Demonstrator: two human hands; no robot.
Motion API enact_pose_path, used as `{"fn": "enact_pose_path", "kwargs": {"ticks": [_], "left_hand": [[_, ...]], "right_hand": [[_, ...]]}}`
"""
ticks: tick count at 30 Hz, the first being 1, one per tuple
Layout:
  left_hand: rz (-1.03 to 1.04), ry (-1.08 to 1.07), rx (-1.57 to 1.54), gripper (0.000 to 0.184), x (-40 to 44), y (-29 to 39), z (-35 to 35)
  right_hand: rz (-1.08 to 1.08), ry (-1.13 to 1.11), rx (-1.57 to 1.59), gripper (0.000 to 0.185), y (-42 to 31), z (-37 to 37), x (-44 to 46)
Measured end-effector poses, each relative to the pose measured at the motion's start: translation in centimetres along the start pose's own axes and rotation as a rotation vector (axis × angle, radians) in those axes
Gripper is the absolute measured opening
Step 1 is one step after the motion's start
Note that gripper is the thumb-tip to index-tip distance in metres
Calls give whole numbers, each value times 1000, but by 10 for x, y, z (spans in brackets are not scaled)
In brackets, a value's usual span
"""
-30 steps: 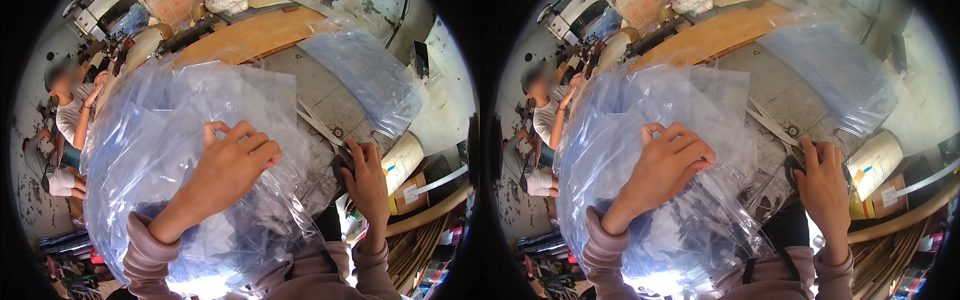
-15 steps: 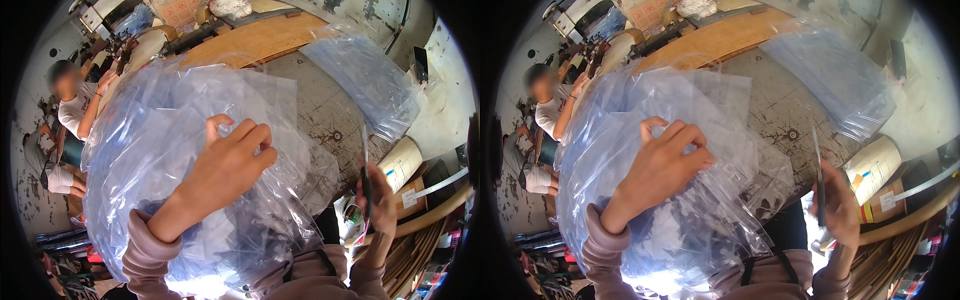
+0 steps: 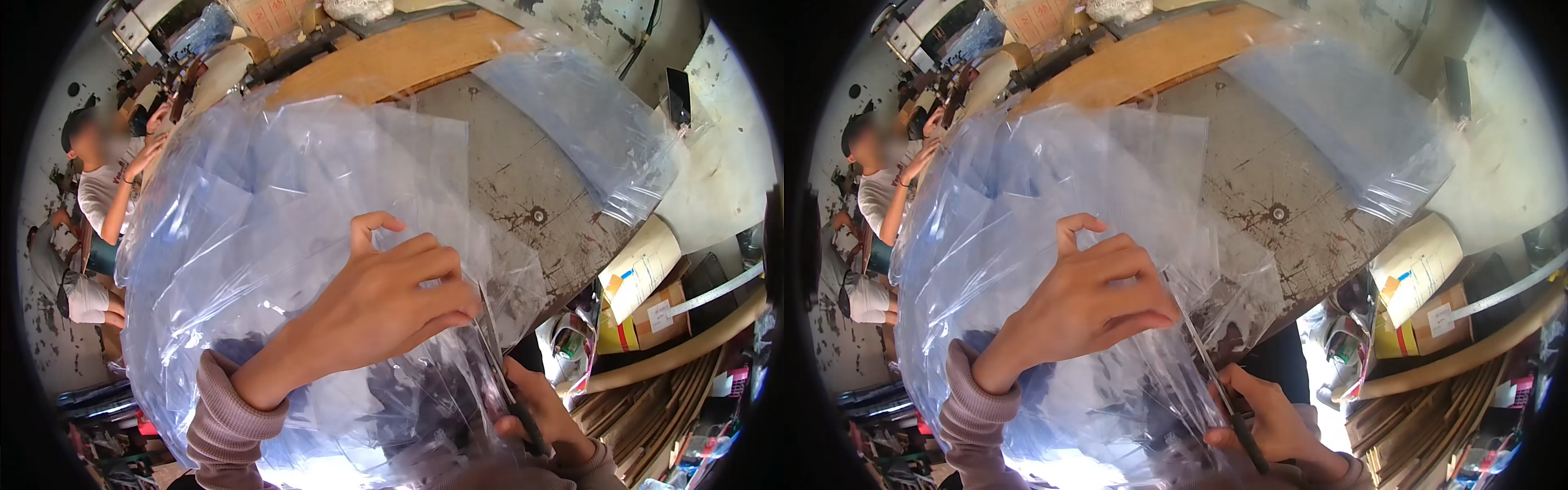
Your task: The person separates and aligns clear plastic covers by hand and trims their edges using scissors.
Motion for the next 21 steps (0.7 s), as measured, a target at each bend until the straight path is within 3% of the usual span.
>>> {"fn": "enact_pose_path", "kwargs": {"ticks": [6,8,12,14,21], "left_hand": [[-158,28,83,39,1,-10,5],[-192,184,226,51,2,-13,-4],[-225,208,318,51,1,-20,-11],[-257,58,238,48,-1,-28,-10],[-315,22,153,39,3,-32,-24]], "right_hand": [[-67,8,-18,61,3,-1,7],[-38,3,5,61,0,0,7],[33,-21,26,56,9,-2,5],[61,0,25,52,11,-1,4],[46,14,-110,54,11,-2,4]]}}
Point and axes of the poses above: each hand's wrist, its own x-axis towards the middle knuckle, its own z-axis out of the palm, y = z × x, the point moved 5 cm from there along x, towards the middle knuckle, and after that the axes turned 1 degree about x, right-handed, at the moved point
